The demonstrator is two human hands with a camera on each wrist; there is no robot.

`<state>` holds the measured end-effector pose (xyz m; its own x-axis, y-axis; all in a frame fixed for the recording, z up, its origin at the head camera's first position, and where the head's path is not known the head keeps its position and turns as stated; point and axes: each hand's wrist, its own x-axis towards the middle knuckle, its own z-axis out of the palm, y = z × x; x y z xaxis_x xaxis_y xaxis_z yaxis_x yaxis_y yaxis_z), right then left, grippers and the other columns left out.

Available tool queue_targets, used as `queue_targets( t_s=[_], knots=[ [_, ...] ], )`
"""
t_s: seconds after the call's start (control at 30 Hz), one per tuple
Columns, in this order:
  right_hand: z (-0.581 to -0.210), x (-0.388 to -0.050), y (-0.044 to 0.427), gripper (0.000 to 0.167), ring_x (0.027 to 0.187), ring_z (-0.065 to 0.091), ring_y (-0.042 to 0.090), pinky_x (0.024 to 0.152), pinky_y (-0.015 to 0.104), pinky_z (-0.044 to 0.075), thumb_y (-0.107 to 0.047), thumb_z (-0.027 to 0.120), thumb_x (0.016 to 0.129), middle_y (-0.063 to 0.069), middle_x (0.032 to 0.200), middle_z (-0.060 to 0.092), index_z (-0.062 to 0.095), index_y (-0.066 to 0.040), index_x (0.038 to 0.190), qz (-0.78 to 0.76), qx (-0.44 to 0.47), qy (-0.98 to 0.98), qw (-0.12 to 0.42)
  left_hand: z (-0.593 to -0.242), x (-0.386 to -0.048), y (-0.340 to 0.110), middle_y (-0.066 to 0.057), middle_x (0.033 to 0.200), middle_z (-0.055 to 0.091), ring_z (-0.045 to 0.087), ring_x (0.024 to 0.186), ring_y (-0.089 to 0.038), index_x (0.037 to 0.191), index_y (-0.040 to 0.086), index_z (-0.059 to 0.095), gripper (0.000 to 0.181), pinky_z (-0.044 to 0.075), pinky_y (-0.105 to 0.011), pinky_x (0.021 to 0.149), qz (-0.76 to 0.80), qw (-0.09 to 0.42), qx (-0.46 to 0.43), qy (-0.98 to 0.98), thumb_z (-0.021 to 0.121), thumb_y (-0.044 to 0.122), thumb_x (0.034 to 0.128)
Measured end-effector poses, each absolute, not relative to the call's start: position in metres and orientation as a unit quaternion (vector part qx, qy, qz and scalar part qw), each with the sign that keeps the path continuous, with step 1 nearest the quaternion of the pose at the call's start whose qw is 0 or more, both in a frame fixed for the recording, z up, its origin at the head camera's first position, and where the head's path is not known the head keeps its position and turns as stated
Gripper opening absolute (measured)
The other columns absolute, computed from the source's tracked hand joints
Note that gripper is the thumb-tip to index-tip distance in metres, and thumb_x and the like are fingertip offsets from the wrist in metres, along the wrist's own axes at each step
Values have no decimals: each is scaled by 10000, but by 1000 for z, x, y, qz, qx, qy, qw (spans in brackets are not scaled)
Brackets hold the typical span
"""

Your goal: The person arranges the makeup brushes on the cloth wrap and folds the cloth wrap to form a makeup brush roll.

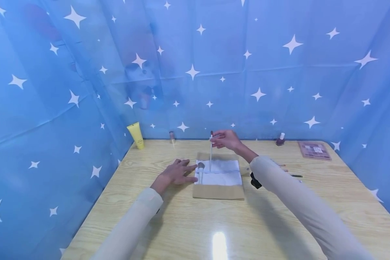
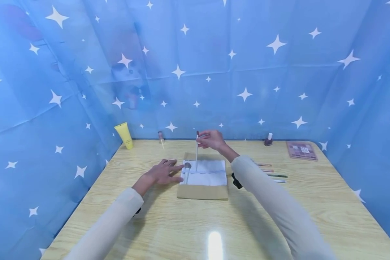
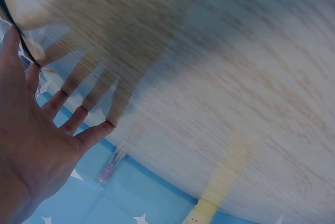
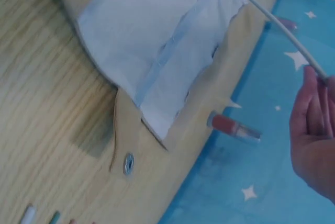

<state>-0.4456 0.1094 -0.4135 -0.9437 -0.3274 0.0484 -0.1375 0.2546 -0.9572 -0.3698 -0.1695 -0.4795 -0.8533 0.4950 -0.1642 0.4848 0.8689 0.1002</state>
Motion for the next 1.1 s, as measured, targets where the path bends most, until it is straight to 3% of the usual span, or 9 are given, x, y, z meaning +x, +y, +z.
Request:
queue_targets(
  t_s=[0.23,0.5,0.87,1.1],
  knots=[
    [-425,-449,110,377,1034,740,388,779,338,631,-132,696,1014,295,1230,695,629,72,1324,-576,-149,801,69,-479,-371,-164,-105,1708,251,272,1528,-411,1626,360,346,752,344,-599,1176,19,87,255,963,448,743,987],
    [-435,-447,103,341,1049,709,471,939,606,541,-68,672,1017,318,1177,701,621,133,1288,-574,-156,801,72,-478,-370,-162,-102,1707,253,273,1529,-402,1625,365,347,749,361,-601,1165,17,86,251,964,446,744,988],
    [-451,-446,96,312,987,748,403,898,552,582,-111,701,1006,235,1130,749,677,90,1244,-546,-146,823,59,-479,-372,-164,-105,1706,254,279,1526,-404,1623,367,350,741,359,-601,1164,12,86,247,965,447,739,990],
    [-463,-446,92,269,980,745,415,881,511,601,-79,712,993,229,1069,762,685,92,1198,-569,-124,808,89,-480,-371,-166,-112,1700,269,291,1520,-413,1620,365,359,738,375,-597,1155,9,84,248,965,446,740,990]
  ],
)
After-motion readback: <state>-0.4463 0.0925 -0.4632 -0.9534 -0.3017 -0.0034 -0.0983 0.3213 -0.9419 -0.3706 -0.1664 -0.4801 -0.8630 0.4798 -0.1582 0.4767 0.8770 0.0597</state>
